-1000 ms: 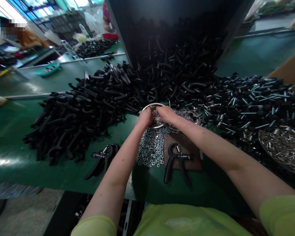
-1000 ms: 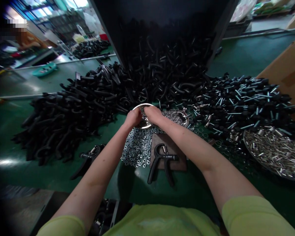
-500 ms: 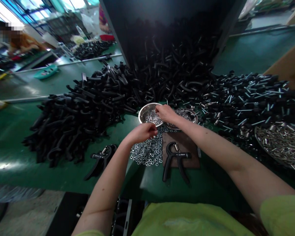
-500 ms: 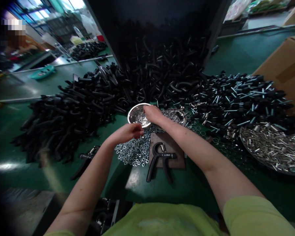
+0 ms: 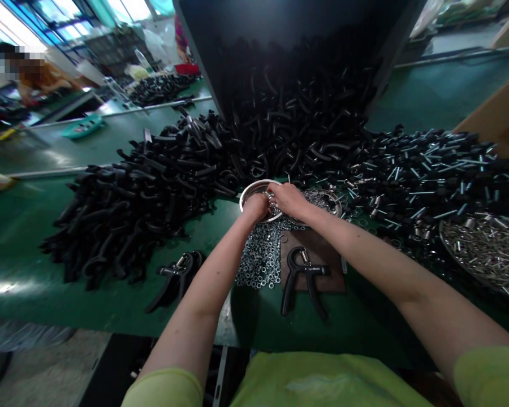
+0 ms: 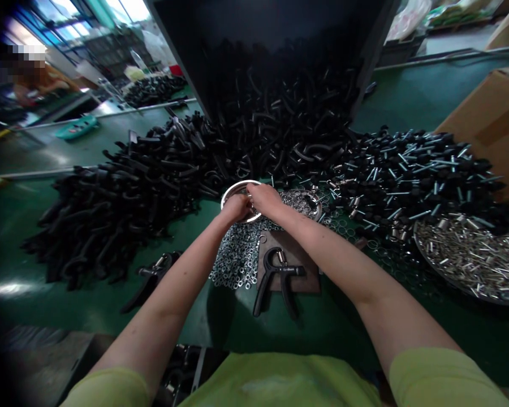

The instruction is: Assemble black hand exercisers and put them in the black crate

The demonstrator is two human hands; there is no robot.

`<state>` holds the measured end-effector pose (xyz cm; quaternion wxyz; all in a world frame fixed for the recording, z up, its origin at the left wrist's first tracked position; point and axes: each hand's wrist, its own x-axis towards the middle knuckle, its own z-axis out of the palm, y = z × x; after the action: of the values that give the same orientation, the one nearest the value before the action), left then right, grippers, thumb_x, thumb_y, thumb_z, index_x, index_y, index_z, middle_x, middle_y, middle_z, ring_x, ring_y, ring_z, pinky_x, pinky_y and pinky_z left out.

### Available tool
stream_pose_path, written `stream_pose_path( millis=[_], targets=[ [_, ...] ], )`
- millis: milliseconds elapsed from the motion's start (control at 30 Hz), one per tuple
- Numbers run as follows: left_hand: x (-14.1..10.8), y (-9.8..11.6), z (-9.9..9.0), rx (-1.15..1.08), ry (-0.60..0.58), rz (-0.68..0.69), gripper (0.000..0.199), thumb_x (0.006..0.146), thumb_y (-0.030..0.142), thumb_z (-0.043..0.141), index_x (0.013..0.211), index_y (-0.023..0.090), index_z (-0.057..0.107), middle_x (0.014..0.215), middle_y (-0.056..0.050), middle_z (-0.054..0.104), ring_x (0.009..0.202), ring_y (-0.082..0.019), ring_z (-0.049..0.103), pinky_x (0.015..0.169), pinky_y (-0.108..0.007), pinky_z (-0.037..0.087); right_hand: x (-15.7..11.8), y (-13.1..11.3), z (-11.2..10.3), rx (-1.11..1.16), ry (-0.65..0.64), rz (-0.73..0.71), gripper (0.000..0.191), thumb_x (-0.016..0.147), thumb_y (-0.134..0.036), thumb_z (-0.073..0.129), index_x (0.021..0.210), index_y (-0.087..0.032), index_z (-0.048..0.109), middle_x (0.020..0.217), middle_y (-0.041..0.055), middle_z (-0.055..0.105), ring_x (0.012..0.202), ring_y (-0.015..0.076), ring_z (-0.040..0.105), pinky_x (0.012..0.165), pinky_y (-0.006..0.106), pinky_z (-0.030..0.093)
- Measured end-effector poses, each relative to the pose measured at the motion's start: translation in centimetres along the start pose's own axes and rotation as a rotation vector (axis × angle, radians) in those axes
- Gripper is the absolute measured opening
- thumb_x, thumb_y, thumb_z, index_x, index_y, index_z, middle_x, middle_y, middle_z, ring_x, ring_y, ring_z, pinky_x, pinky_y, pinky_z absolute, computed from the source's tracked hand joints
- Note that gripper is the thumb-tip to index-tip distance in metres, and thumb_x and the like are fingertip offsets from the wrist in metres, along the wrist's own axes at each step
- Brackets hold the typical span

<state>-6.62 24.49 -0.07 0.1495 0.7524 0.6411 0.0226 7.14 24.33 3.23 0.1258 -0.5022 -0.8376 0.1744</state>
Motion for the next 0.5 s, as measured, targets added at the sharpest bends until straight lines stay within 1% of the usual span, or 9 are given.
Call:
stream_pose_path(
  millis=[67,133,233,300,333,367,433,500],
  targets=[
    [0.0,-0.2,0.3,0.001,0.016,-0.008,0.012,0.068,0.019,0.064,0.078,0.016,0.071,0.086,-0.012,0.070,0.089,-0.027,0.063,0.080,-0.032,0.046,-0.8,0.3,-0.6,0.043,0.020,0.002,0.023,0.086,-0.021,0.053,0.105,-0.015,0.064,0.096,0.0112,0.070,0.091,0.0209,0.062,0.078,0.030,0.041],
    [-0.2,-0.5,0.1,-0.012,0.037,-0.014,0.013,0.071,0.021,0.062,0.078,0.017,0.072,0.084,-0.012,0.070,0.087,-0.026,0.063,0.079,-0.032,0.045,-2.2,0.7,-1.4,0.090,0.032,0.002,0.020,0.088,-0.022,0.050,0.099,-0.014,0.064,0.092,0.0081,0.070,0.085,0.0167,0.062,0.076,0.027,0.041],
    [-1.1,-0.6,-0.7,-0.041,0.084,-0.018,0.016,0.075,0.024,0.057,0.077,0.017,0.071,0.081,-0.011,0.070,0.083,-0.023,0.062,0.076,-0.030,0.045,-5.6,1.6,-2.0,0.278,0.042,0.015,0.020,0.088,-0.027,0.048,0.091,-0.015,0.064,0.084,0.0041,0.070,0.075,0.0128,0.061,0.071,0.025,0.042],
    [-2.2,-0.4,-1.2,-0.093,0.135,-0.020,0.019,0.078,0.027,0.053,0.076,0.017,0.069,0.078,-0.009,0.069,0.079,-0.020,0.061,0.073,-0.028,0.044,-8.4,2.3,-1.9,0.414,0.041,0.065,0.022,0.086,-0.032,0.050,0.084,-0.016,0.064,0.077,0.0027,0.069,0.069,0.0125,0.060,0.067,0.025,0.041],
    [-2.9,-0.2,-1.3,-0.170,0.156,-0.026,0.019,0.078,0.029,0.053,0.075,0.017,0.067,0.075,-0.008,0.068,0.075,-0.019,0.061,0.070,-0.027,0.044,-9.8,2.6,-1.6,0.454,0.033,0.099,0.023,0.085,-0.035,0.051,0.081,-0.016,0.064,0.075,0.0022,0.068,0.067,0.0126,0.059,0.065,0.025,0.041],
    [-3.6,0.1,-1.4,-0.293,0.168,-0.036,0.019,0.078,0.030,0.053,0.072,0.017,0.065,0.071,-0.006,0.066,0.069,-0.017,0.059,0.066,-0.026,0.044,-11.1,2.9,-1.1,0.467,0.017,0.133,0.024,0.085,-0.037,0.052,0.079,-0.017,0.063,0.073,0.0017,0.067,0.065,0.0126,0.058,0.063,0.026,0.040],
    [-5.4,0.8,-1.0,-0.652,0.162,-0.058,0.018,0.075,0.032,0.055,0.064,0.017,0.056,0.061,-0.001,0.060,0.056,-0.012,0.054,0.056,-0.024,0.042,-13.1,3.3,0.0,0.461,-0.021,0.179,0.025,0.085,-0.038,0.051,0.078,-0.017,0.063,0.073,0.0008,0.067,0.063,0.0126,0.057,0.062,0.026,0.040],
    [-7.4,1.5,-0.1,-1.016,0.127,-0.070,0.022,0.071,0.030,0.059,0.057,0.018,0.047,0.055,0.002,0.054,0.048,-0.009,0.047,0.050,-0.022,0.039,-14.3,3.3,1.0,0.429,-0.050,0.184,0.024,0.086,-0.037,0.050,0.078,-0.018,0.063,0.074,0.0003,0.067,0.066,0.0130,0.058,0.064,0.025,0.040]
  ],
)
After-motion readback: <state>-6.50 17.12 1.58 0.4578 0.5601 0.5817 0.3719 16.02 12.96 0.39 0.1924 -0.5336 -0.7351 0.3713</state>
